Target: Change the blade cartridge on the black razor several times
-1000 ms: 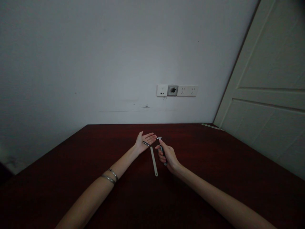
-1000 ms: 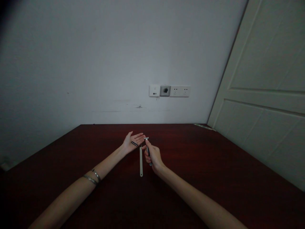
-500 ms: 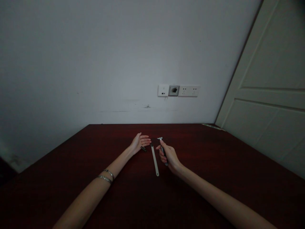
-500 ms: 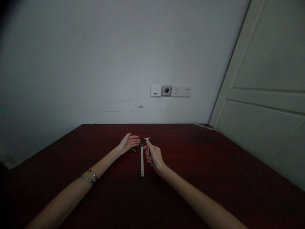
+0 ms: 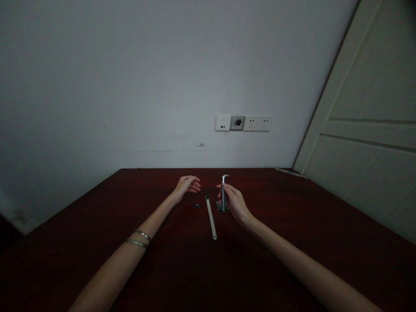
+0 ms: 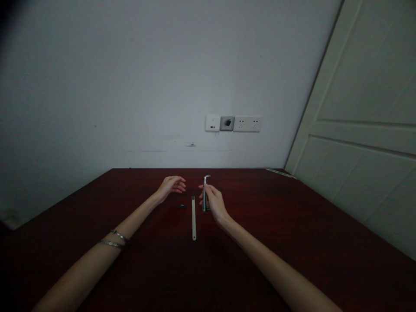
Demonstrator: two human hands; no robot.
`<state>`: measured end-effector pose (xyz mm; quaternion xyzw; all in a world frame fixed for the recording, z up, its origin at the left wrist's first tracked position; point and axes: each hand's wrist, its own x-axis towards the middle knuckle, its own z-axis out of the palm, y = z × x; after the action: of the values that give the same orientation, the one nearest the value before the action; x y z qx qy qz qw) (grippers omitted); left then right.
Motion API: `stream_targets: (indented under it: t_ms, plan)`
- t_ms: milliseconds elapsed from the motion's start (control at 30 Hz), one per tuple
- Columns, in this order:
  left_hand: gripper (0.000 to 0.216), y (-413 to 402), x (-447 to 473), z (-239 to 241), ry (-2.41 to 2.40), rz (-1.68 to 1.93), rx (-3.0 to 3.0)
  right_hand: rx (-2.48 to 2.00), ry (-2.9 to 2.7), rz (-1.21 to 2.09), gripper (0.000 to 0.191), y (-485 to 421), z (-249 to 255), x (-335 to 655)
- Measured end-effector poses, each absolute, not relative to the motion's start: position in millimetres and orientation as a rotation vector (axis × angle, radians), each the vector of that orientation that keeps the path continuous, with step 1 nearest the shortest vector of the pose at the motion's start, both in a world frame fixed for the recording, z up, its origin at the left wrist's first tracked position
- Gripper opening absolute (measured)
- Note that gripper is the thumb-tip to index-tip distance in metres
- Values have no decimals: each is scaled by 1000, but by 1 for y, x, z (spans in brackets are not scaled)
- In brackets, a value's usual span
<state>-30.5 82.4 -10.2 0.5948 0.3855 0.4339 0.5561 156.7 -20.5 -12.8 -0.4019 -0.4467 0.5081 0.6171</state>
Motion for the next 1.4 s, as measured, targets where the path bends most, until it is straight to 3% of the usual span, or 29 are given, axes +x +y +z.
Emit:
stream_targets:
  t_ms: [300,700,1100,1267,1400]
  plan:
    - [16,45,-21,8,769,686,2267,-1002,-1249,590,27,-17,-4,173]
    - [27,18,23,-9,549,845,1774,-981,-1241,698,28,-16,-23,166]
    - [13,36,2,5,693,817,1778,-1036,-1169,660,32,-25,-20,168]
    - [10,43,-11,20,732,897,1705,-1300,-1701,585,19,-30,-32,160]
    - [12,41,-11,24,755,909,1711,-1657,-2117,244,33,-44,-34,146]
